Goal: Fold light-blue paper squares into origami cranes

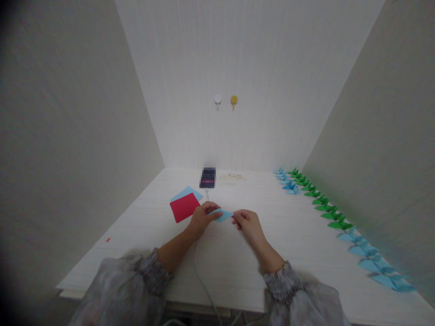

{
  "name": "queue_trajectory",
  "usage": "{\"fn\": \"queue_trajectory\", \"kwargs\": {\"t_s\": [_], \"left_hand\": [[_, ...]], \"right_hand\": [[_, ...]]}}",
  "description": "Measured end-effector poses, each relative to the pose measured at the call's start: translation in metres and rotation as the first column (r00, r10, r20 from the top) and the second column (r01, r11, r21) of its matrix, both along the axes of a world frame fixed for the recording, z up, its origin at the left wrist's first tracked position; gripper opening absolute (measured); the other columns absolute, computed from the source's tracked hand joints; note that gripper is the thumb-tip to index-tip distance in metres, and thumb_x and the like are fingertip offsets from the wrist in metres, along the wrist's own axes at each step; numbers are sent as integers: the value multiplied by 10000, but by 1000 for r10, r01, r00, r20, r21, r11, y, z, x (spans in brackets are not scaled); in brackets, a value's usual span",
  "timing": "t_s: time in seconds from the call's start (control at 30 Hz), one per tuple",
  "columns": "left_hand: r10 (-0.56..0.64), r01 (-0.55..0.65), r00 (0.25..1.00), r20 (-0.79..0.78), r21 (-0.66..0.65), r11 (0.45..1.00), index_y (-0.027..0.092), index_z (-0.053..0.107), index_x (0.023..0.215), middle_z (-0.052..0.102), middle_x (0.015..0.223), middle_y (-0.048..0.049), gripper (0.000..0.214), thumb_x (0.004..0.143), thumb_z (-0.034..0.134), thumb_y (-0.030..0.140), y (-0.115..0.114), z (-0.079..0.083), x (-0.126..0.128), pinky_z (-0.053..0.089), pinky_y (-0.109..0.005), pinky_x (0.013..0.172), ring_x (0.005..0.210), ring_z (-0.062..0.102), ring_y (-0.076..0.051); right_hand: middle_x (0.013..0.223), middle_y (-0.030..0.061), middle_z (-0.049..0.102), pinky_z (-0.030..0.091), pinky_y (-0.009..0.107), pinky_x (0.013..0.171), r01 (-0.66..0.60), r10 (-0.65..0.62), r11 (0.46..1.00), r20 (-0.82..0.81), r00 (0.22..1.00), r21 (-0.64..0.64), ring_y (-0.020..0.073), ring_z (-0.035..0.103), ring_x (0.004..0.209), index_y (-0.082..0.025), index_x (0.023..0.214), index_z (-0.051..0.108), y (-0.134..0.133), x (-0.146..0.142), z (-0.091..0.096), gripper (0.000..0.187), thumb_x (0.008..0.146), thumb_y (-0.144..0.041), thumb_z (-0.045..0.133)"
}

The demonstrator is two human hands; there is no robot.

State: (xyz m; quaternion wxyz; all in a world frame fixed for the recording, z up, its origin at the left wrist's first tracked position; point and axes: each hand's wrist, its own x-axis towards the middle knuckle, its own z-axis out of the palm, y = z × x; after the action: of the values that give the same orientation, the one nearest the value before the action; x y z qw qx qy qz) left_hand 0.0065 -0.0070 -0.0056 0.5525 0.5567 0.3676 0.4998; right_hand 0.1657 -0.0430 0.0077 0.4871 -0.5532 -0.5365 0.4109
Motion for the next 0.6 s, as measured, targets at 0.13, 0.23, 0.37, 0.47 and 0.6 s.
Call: {"fn": "queue_trajectory", "kwargs": {"t_s": [0.13, 0.23, 0.37, 0.47, 0.6], "left_hand": [[32, -32, 999, 10, -5, 999, 130, 545, 749, 566, 686, -23, 292, 530, 648, 294, 2, 2, -2, 406, -243, 592, 621, 515, -109], [23, -22, 999, 31, -18, 1000, 129, 551, 749, 568, 688, -24, 295, 526, 651, 293, 1, 4, -2, 402, -241, 593, 619, 511, -108], [0, 6, 997, 71, -84, 996, 119, 563, 733, 572, 663, -24, 306, 501, 668, 288, -1, 8, -2, 395, -238, 585, 599, 509, -107], [-30, 47, 993, 113, -150, 988, 114, 566, 719, 574, 649, -21, 310, 479, 682, 273, -2, 9, -1, 394, -239, 581, 590, 510, -107], [-47, 73, 988, 146, -183, 980, 114, 563, 713, 577, 659, -24, 305, 470, 689, 251, -3, 10, -1, 397, -244, 583, 594, 515, -109]], "right_hand": [[437, -30, 470, 269, 196, 353, 54, -54, 998, -10, 998, 32, 77, 378, 356, -142, 588, 540, 2, 4, -2, 221, 664, -342, 485], [494, -13, 499, 324, 201, 396, 31, -32, 994, 9, 999, 103, 83, 415, 403, -141, 621, 544, 2, 5, 1, 233, 694, -348, 465], [658, 18, 568, 401, 227, 535, -38, 18, 977, 97, 995, 209, 116, 503, 565, -154, 790, 566, -2, 5, 6, 221, 670, -334, 522], [674, 21, 585, 405, 241, 586, -68, 27, 973, 183, 983, 223, 134, 524, 624, -160, 762, 584, -3, 3, 6, 196, 642, -313, 558], [567, 7, 572, 398, 231, 538, -55, 26, 987, 185, 982, 152, 126, 522, 551, -149, 694, 595, -4, 1, 7, 167, 651, -299, 538]]}}
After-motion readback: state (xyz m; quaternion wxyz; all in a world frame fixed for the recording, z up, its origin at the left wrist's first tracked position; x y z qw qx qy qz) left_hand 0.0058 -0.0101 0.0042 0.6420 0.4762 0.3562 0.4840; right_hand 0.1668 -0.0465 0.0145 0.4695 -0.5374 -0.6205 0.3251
